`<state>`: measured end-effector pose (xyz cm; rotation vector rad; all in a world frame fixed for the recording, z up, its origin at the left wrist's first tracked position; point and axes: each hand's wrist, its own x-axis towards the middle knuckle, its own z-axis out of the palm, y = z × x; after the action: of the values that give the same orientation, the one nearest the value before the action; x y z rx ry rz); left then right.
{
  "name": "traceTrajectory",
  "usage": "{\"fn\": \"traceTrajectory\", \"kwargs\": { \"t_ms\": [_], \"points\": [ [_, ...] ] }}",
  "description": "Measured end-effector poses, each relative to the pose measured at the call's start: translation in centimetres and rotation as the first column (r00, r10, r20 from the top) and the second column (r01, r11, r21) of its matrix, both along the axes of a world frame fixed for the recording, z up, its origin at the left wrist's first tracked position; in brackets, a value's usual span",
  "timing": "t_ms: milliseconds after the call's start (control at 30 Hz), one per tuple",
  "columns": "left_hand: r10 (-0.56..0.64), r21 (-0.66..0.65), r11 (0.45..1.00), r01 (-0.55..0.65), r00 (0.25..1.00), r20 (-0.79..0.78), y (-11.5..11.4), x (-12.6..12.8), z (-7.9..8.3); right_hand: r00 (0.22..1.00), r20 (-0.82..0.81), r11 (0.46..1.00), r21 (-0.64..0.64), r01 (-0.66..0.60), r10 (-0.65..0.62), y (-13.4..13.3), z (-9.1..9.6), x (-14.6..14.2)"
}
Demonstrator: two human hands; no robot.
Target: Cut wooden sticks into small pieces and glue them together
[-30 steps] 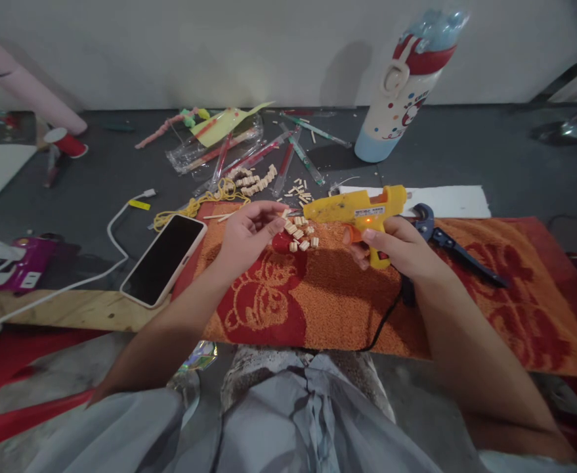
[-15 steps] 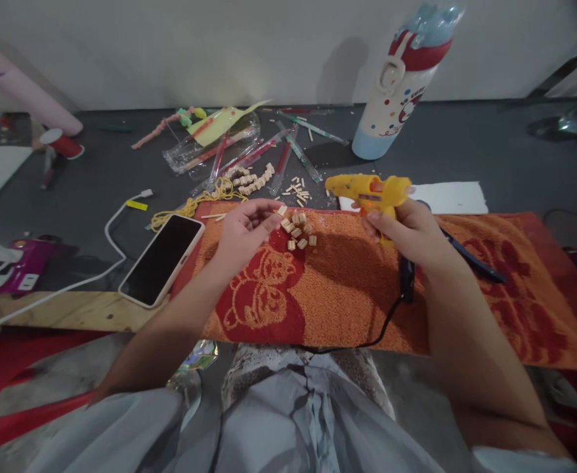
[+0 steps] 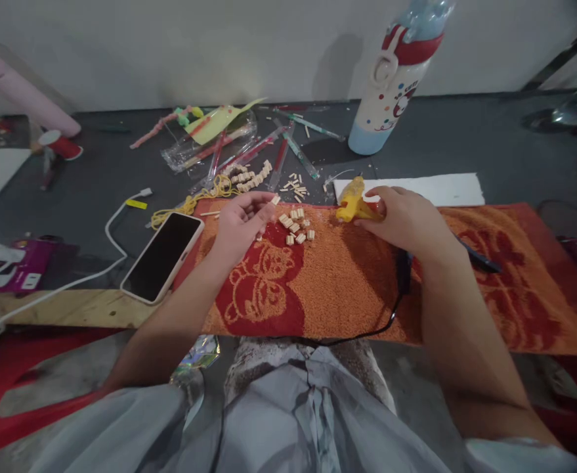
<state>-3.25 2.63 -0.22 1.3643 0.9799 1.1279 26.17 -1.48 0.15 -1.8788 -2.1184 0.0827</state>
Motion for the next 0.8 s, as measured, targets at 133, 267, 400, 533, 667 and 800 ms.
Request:
{"fn": "traceTrajectory", "kwargs": {
  "t_ms": [133,267,400,533,667,800],
  "points": [
    [0.005,0.038,0.999,-0.004,0.999,-0.034,0.2,-0.1,-0.2,0.978,-0.131,0.986,0.026,-0.162,0.164,-0.3,1.0,-2.7],
    [0.013,0.059,0.998,-0.010,0.998,-0.055,0.3,0.0,-0.3,0.940,-0.043,0.938,-0.064,-0.342,0.340,-0.4,1.8,-6.8],
    [0.003,0.060,0.998,-0.002,1.000,-0.025,0.3,0.0,-0.2,0.911,0.115,0.912,-0.165,-0.375,0.395,-0.3,2.3,-9.8],
    [0.001,0.034,0.999,-0.002,1.000,0.025,0.2,0.0,0.1,0.902,0.216,0.915,-0.248,-0.320,0.374,-0.2,2.7,-11.5],
    [-0.006,0.043,0.999,0.004,0.999,0.040,0.3,0.0,0.1,0.909,0.242,0.921,-0.282,-0.268,0.338,-0.3,2.7,-12.5],
    [-0.010,0.050,0.999,0.008,0.999,0.044,0.3,-0.1,0.2,0.929,0.247,0.944,-0.254,-0.212,0.275,-0.4,2.4,-13.3]
  ]
}}
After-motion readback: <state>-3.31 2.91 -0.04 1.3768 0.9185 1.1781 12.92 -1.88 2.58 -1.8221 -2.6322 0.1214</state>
